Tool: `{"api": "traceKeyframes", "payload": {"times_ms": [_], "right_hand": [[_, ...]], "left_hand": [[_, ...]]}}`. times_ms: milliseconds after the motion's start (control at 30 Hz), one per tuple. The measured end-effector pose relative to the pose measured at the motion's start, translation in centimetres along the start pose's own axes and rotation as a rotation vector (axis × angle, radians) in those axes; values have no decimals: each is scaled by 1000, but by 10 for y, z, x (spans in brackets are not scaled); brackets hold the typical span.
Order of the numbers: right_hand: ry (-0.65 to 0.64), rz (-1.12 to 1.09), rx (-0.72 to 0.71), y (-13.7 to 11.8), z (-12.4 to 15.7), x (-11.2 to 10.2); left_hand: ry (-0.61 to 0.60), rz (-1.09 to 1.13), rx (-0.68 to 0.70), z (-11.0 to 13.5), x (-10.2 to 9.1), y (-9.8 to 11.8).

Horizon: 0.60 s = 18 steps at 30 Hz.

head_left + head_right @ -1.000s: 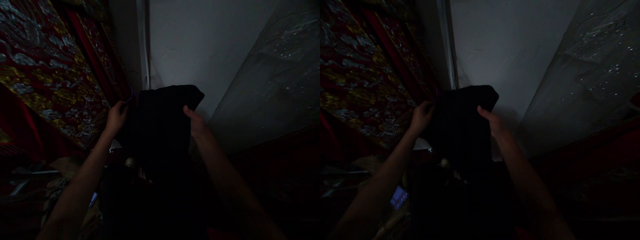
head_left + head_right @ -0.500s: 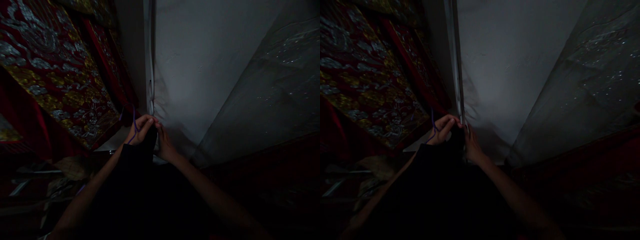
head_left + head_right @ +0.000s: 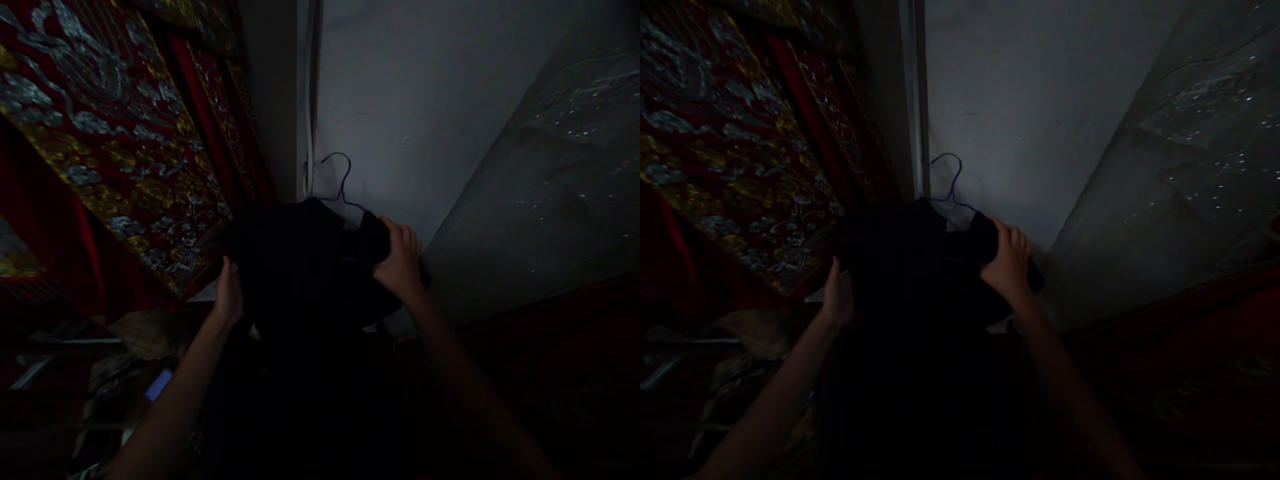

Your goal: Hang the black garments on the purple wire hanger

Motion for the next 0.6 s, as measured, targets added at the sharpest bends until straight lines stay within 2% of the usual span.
{"api": "traceKeyframes", "payload": {"times_ms": [67, 133, 267, 400, 467, 533, 600], "right_hand": [[1, 43, -10, -8, -21, -8], [-13, 45, -50, -23, -34, -10], [-66, -11, -106, -45, -33, -9], [-136, -138, -175, -45, -6, -13], [-120, -284, -183, -45, 15, -12], [-21, -492, -72, -50, 42, -1], [105, -704, 172, -59, 73, 19]], "left_hand": [[38, -7, -35, 4, -10, -11], [93, -71, -46, 6, -11, -25], [191, -190, 15, 17, -3, -47], [403, -113, -91, 35, -3, -64], [456, -58, -188, 44, -6, -73], [437, 3, -290, 53, -6, -82], [397, 63, -379, 61, -4, -89]]}}
Point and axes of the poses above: each hand's wrist, its own z-axis away from the middle knuckle, its own x-axis out of the palm, y = z × x, the point moved 1 cm from there along -z, towards the middle knuckle, and after that the axes turned 4 degrees about -z, right-handed, at the moved point
